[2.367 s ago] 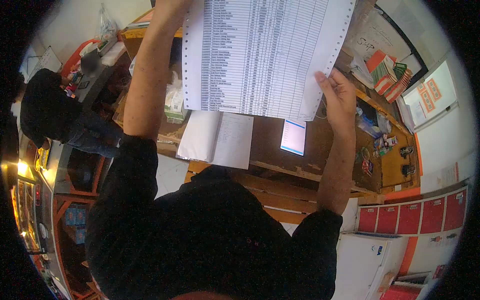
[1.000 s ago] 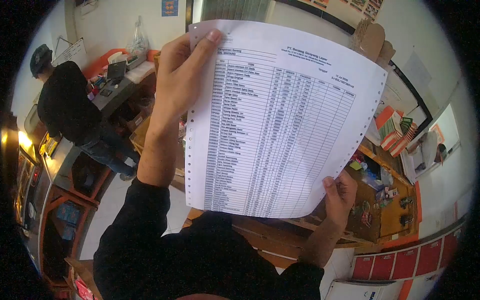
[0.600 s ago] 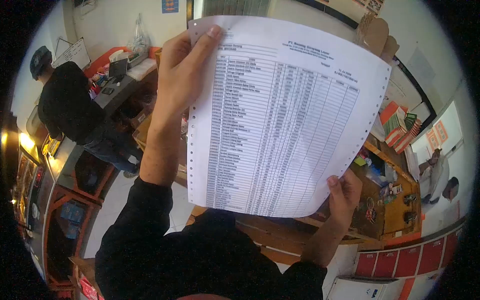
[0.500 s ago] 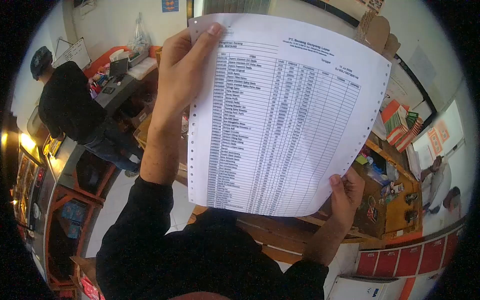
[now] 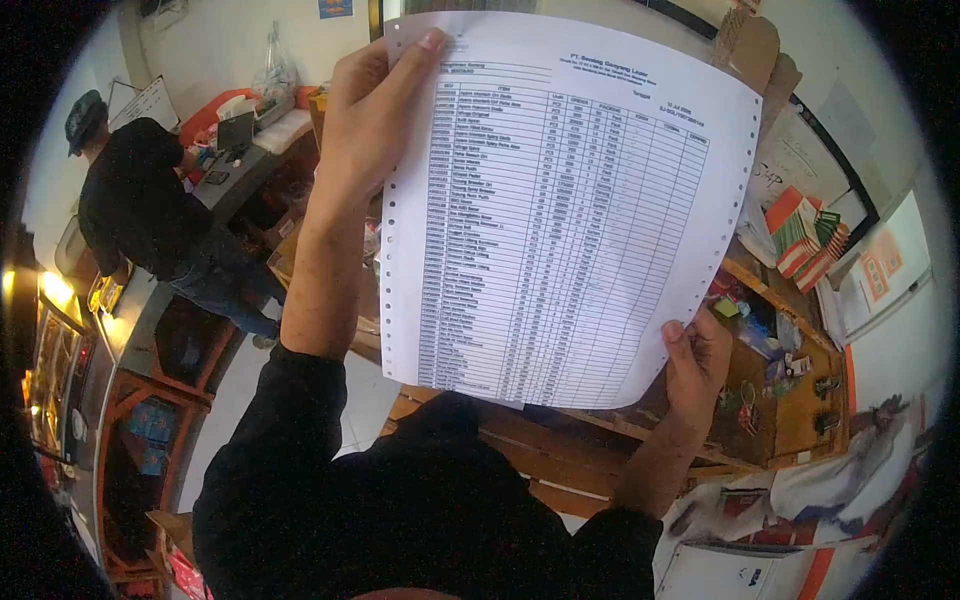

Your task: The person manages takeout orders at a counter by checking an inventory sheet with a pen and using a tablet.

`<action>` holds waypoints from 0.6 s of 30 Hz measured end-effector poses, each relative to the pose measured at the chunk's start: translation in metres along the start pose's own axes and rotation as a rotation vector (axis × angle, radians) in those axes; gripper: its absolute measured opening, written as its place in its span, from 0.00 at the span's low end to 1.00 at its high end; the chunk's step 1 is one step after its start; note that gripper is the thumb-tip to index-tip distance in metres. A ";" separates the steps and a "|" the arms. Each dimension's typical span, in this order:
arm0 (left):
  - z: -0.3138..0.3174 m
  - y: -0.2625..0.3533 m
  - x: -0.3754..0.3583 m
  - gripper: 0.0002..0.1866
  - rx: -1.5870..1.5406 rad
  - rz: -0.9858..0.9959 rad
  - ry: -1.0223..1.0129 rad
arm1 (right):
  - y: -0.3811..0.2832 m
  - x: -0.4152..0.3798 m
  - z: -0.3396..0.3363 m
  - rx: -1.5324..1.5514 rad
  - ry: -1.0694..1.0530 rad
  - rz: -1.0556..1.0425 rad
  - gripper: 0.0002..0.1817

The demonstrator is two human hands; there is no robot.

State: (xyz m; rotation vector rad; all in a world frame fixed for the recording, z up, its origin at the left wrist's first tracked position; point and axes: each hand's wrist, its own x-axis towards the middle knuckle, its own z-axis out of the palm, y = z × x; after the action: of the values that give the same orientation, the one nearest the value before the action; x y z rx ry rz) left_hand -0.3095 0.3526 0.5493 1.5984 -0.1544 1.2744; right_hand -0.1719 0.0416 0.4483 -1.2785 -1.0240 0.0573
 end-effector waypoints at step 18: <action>0.005 -0.002 0.004 0.16 0.090 -0.133 -0.071 | 0.016 0.002 0.001 0.013 0.017 0.056 0.16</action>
State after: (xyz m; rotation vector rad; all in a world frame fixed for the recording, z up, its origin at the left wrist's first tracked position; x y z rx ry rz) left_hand -0.3034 0.3520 0.5514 1.7029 -0.0339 1.1366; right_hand -0.1633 0.0492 0.4370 -1.2936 -0.9721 0.0954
